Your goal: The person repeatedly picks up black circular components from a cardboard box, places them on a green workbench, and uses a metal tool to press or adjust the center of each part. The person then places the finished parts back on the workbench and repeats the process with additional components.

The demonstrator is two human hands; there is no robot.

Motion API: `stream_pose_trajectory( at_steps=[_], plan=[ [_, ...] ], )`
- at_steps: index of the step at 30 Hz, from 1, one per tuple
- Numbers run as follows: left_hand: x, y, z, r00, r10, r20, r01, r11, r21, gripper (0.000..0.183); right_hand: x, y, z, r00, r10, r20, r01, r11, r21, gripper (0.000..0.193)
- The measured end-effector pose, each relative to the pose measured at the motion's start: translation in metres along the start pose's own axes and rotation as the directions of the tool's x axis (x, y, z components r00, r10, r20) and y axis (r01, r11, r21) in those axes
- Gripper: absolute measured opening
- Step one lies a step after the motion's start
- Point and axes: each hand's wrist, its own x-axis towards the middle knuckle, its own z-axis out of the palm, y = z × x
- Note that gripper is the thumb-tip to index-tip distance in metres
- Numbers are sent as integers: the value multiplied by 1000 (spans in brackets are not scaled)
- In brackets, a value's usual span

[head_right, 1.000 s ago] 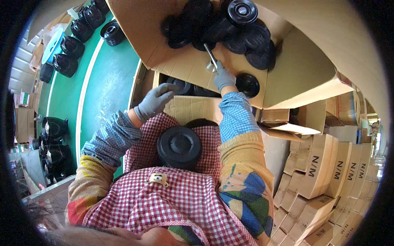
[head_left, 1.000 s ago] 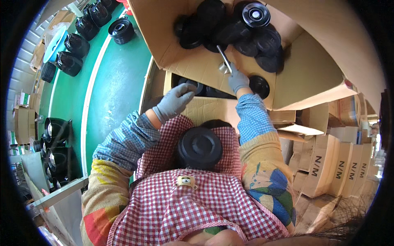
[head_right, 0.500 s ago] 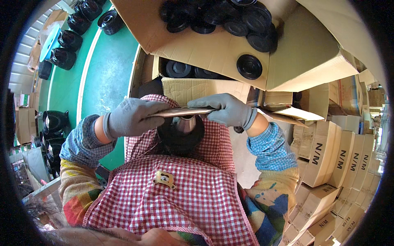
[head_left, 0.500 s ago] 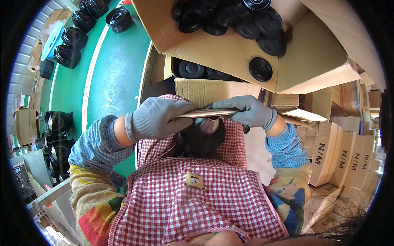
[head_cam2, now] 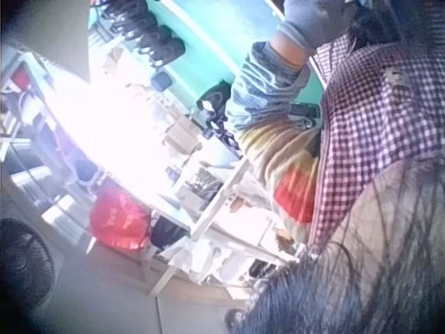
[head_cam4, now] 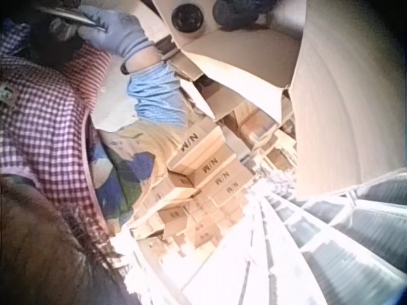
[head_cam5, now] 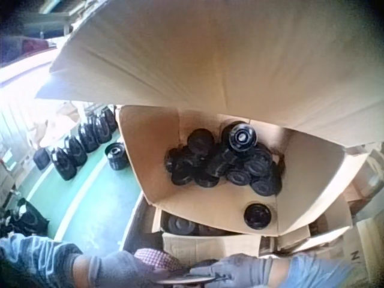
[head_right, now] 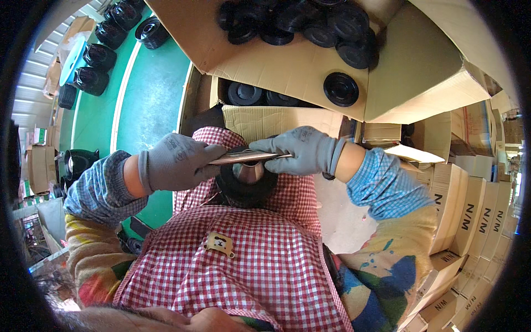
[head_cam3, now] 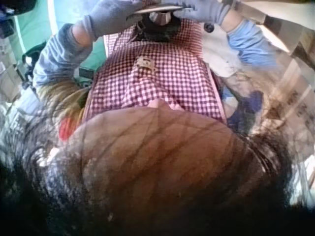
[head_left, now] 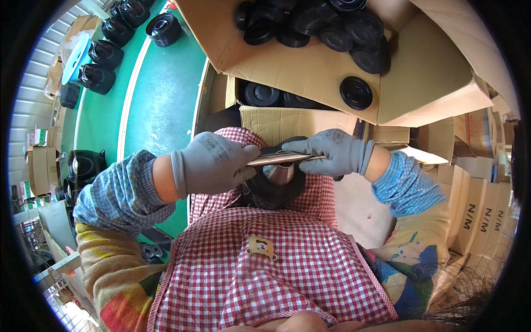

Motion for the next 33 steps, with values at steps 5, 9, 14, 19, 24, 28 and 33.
stream_pose_trajectory(
  at_steps=[5,9,14,19,24,28,33],
  plan=[
    [17,25,8,991,-131,-30,123,973,-196,22,20,40,-2,941,-338,16,329,902,-278,47],
    [28,12,26,987,-142,-73,106,925,-365,28,18,39,30,879,-396,-265,394,917,-64,41],
    [51,-28,36,974,1,-226,-61,964,-260,30,12,33,52,847,-350,-401,411,908,77,78],
    [128,-53,38,944,245,-223,-307,899,-313,29,-2,-35,98,893,-46,-447,146,970,192,93],
    [87,-57,36,910,228,-347,-298,941,-162,31,-13,-21,42,970,176,-171,-135,965,226,77],
    [52,-33,16,967,224,-122,-248,936,-249,34,-2,13,32,951,-215,-224,223,975,13,73],
    [25,-3,8,996,77,32,-57,909,-412,27,20,37,25,854,-457,-250,401,883,-242,71]
  ],
)
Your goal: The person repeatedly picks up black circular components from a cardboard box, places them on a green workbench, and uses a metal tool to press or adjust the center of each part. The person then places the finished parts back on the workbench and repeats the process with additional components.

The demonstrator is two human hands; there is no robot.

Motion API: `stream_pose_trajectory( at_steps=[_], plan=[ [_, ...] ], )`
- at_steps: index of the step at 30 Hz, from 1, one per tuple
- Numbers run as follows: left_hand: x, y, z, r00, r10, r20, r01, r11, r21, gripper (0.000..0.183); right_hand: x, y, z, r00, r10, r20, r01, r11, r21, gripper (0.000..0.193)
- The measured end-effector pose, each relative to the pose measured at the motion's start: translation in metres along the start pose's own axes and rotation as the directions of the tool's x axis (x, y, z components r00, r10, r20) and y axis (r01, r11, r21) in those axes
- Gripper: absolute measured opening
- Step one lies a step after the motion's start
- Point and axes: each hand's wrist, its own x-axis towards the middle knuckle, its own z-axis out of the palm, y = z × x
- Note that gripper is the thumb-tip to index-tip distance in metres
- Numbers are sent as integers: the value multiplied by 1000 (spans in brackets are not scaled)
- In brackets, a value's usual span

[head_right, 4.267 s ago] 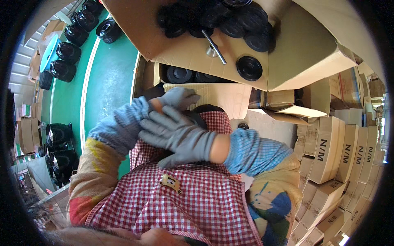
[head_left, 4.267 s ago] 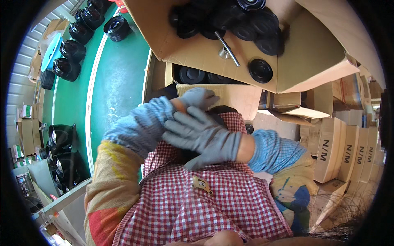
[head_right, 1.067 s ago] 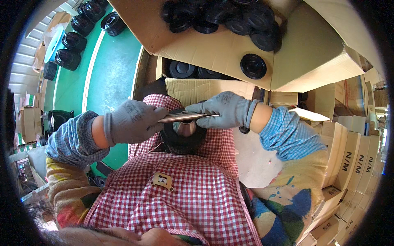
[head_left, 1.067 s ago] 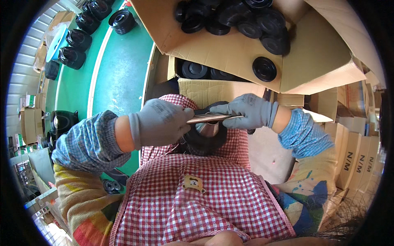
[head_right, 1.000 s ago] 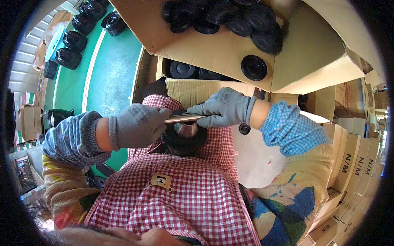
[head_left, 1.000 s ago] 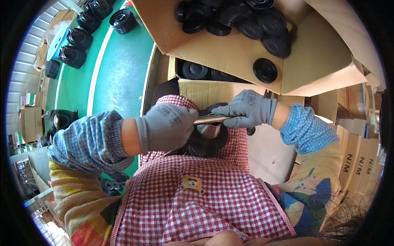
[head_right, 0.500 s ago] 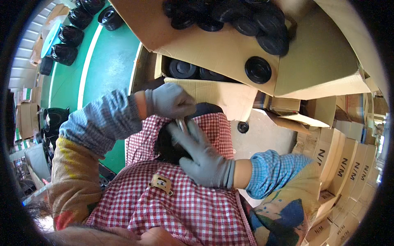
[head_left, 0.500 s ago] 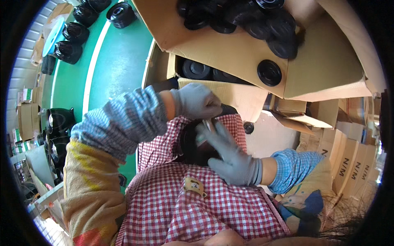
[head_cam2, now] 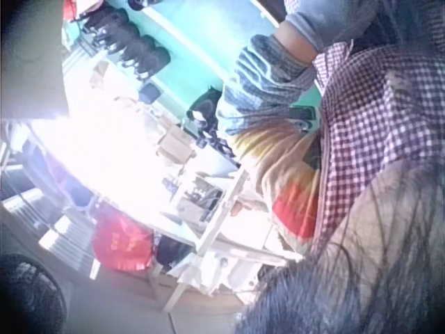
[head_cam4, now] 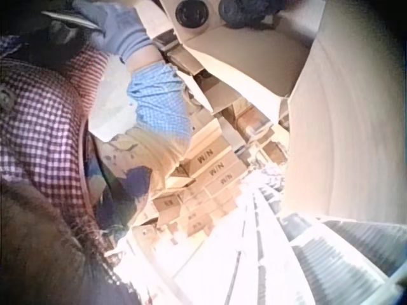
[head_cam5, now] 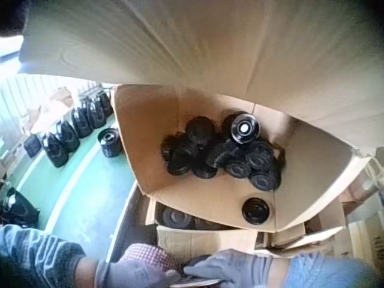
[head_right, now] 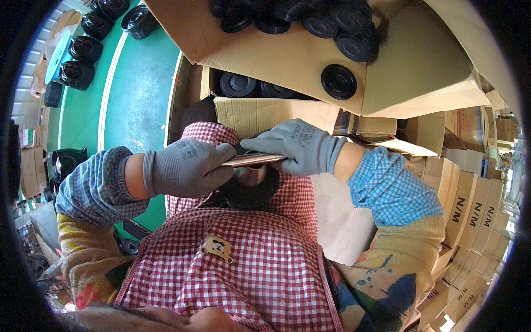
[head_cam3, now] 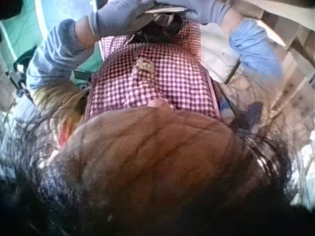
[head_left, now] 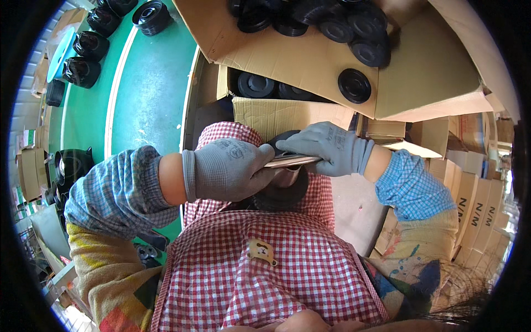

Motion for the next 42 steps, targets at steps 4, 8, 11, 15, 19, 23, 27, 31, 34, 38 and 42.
stream_pose_trajectory(
  at_steps=[4,8,11,15,19,23,27,31,34,38,42],
  plan=[
    [0,-1,2,999,-44,-19,44,999,0,33,8,-8,-4,979,125,159,-133,990,39,69],
    [8,-15,-2,1000,6,1,-6,1000,6,42,1,-31,-4,906,354,234,-362,932,-11,67],
    [10,-18,6,1000,-11,16,10,1000,20,41,5,-39,-10,822,425,378,-452,892,-21,70],
    [9,14,5,989,-136,57,136,991,-2,41,11,-21,-19,789,353,503,-366,928,-78,74],
    [14,11,9,992,-124,32,124,992,11,41,9,-5,-6,847,300,438,-284,953,-105,77],
    [18,32,5,960,-245,134,249,968,-10,41,-1,3,5,888,254,384,-257,965,-46,77],
    [17,-14,7,995,-68,72,82,974,-210,37,8,-18,2,850,376,368,-395,918,-27,75],
    [22,-21,6,996,-19,90,34,986,-162,35,5,-30,5,832,416,367,-478,873,96,74],
    [25,-27,7,997,40,72,-28,987,-159,34,2,-33,10,808,448,382,-529,838,136,77],
    [33,-47,9,987,148,56,-136,976,-170,35,2,-44,10,753,529,391,-619,770,151,79],
    [40,-50,5,990,141,26,-137,984,-113,37,2,-57,12,741,551,384,-660,705,261,78]
  ],
)
